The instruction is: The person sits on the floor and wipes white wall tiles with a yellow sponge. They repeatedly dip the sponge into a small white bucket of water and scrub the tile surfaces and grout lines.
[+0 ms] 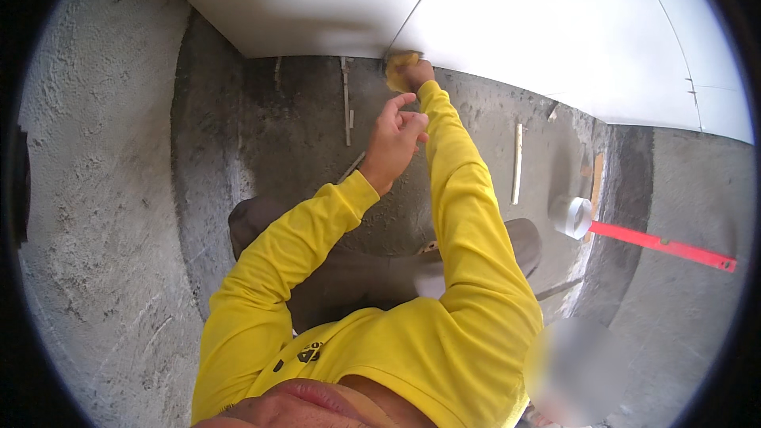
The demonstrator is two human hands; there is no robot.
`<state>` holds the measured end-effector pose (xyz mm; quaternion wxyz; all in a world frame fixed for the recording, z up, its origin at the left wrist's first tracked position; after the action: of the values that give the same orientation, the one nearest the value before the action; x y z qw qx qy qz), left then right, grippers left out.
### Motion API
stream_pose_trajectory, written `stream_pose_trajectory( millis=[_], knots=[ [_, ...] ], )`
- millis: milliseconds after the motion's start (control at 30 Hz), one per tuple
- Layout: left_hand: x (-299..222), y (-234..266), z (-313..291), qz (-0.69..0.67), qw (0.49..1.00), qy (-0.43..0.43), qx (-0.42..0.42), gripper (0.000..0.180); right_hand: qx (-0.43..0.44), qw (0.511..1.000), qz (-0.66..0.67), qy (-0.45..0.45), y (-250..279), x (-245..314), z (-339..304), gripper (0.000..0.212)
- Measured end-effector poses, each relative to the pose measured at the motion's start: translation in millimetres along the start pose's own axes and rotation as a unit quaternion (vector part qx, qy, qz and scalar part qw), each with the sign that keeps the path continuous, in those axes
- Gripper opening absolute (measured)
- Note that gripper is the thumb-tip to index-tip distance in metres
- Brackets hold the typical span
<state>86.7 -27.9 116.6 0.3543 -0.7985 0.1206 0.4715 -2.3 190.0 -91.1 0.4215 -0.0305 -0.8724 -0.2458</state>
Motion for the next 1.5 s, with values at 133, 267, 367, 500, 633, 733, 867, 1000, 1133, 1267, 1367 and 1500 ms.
stream_pose_trajectory(
  millis=[133, 267, 367, 500, 633, 733, 867, 1000, 1133, 1267, 1367, 1500],
  knots=[
    [-1.6, 12.3, 0.4, 0.035, 0.998, -0.046, -0.02, 0.048, -0.092, 0.935, -0.319, 0.126, -14.2, 28.8, -27.4, 0.043],
    [-6.5, 2.9, -5.3, 0.057, 0.996, -0.063, -0.011, 0.049, -0.104, 0.91, -0.344, 0.206, -6.1, 18.6, -30.6, 0.046],
    [-7.1, -5.6, -9.4, 0.057, 0.995, -0.077, 0.007, 0.049, -0.149, 0.866, -0.329, 0.345, -6.9, 23.7, -44.5, 0.049],
    [-8.4, -1.0, -12.2, 0.064, 0.995, -0.077, 0.005, 0.05, -0.172, 0.864, -0.287, 0.377, -20.7, 41.7, -56.3, 0.043],
    [-5.4, -6.3, -9.2, 0.057, 0.995, -0.074, 0.018, 0.051, -0.215, 0.842, -0.289, 0.401, -10.0, 51.4, -63.6, 0.037],
    [-1.4, -7.1, -7.4, 0.022, 0.998, -0.057, 0.026, 0.052, -0.223, 0.836, -0.283, 0.414, -10.6, 61.5, -70.7, 0.037],
    [0.5, -6.0, -3.1, 0.029, 0.998, -0.055, 0.027, 0.052, -0.227, 0.825, -0.293, 0.426, -7.1, 77.8, -76.3, 0.038],
    [4.3, -8.9, 2.1, 0.024, 0.997, -0.057, 0.035, 0.049, -0.254, 0.811, -0.298, 0.435, 4.7, 87.5, -84.5, 0.035],
    [5.5, -12.0, 7.7, 0.026, 0.997, -0.058, 0.043, 0.048, -0.281, 0.776, -0.301, 0.477, 21.6, 114.5, -109.6, 0.032],
    [8.3, -1.4, 12.6, 0.026, 0.997, -0.068, 0.026, 0.047, -0.326, 0.774, -0.167, 0.516, 78.5, 185.7, -201.2, 0.024],
    [14.4, 3.3, 13.9, 0.031, 0.996, -0.078, 0.01, 0.048, -0.437, 0.671, -0.091, 0.592, 152.6, 218.1, -318.5, 0.03],
    [5.0, 0.6, 11.2, 0.041, 0.995, -0.092, -0.006, 0.045, -0.317, 0.716, 0.041, 0.621, 138.3, 202.0, -318.6, 0.038]
  ],
)
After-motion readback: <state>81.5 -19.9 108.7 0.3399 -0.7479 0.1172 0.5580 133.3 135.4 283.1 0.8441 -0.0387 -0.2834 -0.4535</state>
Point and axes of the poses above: each hand's wrist, its own z-axis towards the middle knuckle, its own y-axis out of the back of the hand, x = y × z, the point moved 8 cm from there along z, towards the middle knuckle, and after that the axes turned 9 degrees about x, right-handed, at the moved point
